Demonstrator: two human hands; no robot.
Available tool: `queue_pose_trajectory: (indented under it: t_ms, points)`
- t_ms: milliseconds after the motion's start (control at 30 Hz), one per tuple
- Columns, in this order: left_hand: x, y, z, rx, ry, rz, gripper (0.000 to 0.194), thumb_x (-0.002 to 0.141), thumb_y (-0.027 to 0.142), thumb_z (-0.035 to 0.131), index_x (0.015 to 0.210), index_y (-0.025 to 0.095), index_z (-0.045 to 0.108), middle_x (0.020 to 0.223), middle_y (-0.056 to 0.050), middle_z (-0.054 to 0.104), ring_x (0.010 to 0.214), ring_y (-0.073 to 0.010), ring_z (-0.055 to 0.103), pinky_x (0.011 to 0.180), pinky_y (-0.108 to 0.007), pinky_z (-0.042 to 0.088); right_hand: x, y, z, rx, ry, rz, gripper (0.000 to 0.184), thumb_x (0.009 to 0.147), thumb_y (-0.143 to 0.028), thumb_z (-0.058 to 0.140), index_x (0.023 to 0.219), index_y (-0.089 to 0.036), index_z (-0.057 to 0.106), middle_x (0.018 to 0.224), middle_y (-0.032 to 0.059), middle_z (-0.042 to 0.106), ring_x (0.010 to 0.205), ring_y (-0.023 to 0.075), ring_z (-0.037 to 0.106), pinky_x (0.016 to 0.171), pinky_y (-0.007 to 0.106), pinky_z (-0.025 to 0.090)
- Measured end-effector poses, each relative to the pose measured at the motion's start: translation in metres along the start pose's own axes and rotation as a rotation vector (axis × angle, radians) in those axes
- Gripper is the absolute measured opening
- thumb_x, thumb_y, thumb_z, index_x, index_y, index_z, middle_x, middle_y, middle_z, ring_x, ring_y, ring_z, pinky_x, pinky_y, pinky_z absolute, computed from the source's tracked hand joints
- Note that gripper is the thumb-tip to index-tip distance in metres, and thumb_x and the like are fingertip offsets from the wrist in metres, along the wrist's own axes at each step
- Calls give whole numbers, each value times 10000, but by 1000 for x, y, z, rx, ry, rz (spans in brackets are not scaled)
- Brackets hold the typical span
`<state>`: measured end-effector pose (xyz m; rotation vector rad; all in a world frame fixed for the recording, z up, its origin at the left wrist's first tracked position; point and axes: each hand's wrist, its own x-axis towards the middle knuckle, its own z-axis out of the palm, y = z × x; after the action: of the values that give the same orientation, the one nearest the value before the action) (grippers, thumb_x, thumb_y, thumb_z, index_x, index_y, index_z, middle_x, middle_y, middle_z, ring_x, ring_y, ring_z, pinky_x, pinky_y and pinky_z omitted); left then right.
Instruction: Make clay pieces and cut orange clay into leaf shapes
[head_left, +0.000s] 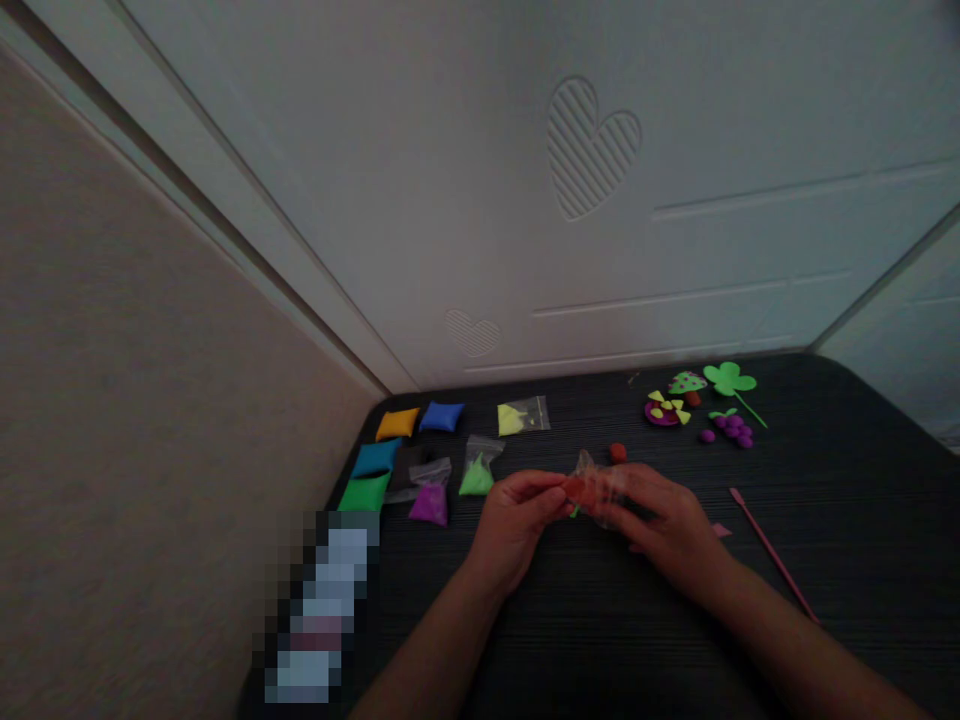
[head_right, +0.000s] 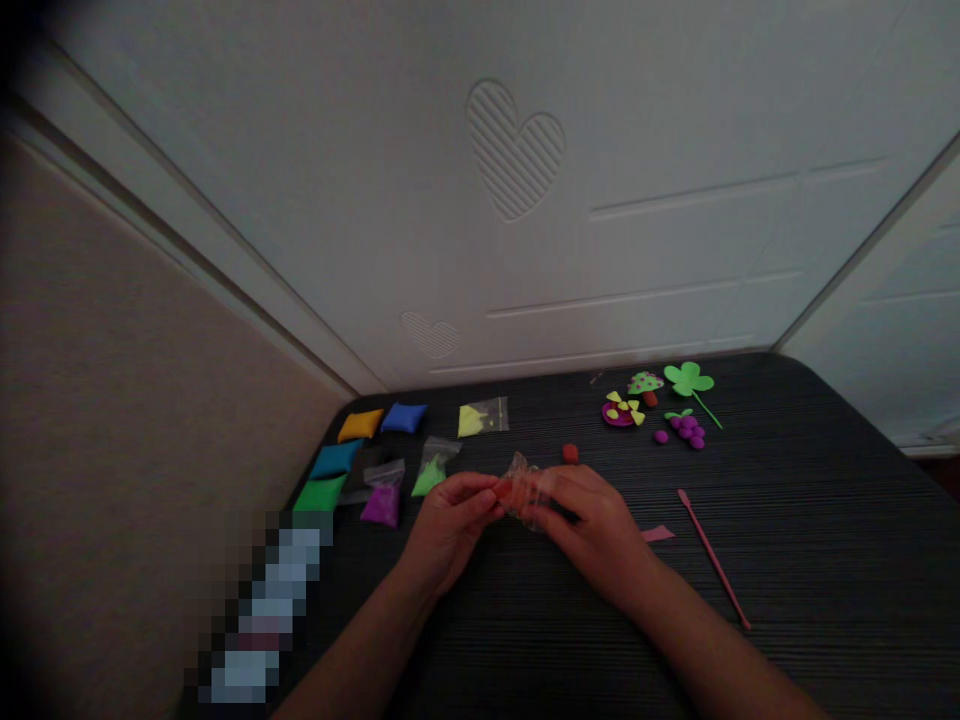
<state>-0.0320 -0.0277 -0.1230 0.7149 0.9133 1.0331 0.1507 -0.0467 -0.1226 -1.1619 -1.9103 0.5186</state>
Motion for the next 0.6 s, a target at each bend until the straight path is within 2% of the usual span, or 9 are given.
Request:
queue_pose_trajectory:
  t_ms: [267,467,600]
  points:
    - [-1,0,-4,202,-45,103,67,646,159,752,700,171,714,701,5,685,626,-90,624,642,-200,482,0,-1,0,-36,-68,-58,153,802,-135,608,899,-247,645,911,-15,697,873,142,619,828,292,459]
    - [-2,3,-4,404,-114,190,55,670,164,722,708,202,725,768,-1,668,746,-123,614,716,-232,462,-2,0,4,-90,-82,-78,151,811,-180,606,948,-237,630,963,6,686,898,155,602,842,319,454]
    - [-2,2,-2,452,-122,161,28,679,174,705,700,188,717,773,-13,677,769,-145,615,762,-262,457,-3,-3,5,-107,-105,-71,87,801,-218,620,888,-222,630,924,11,686,863,163,605,811,327,460]
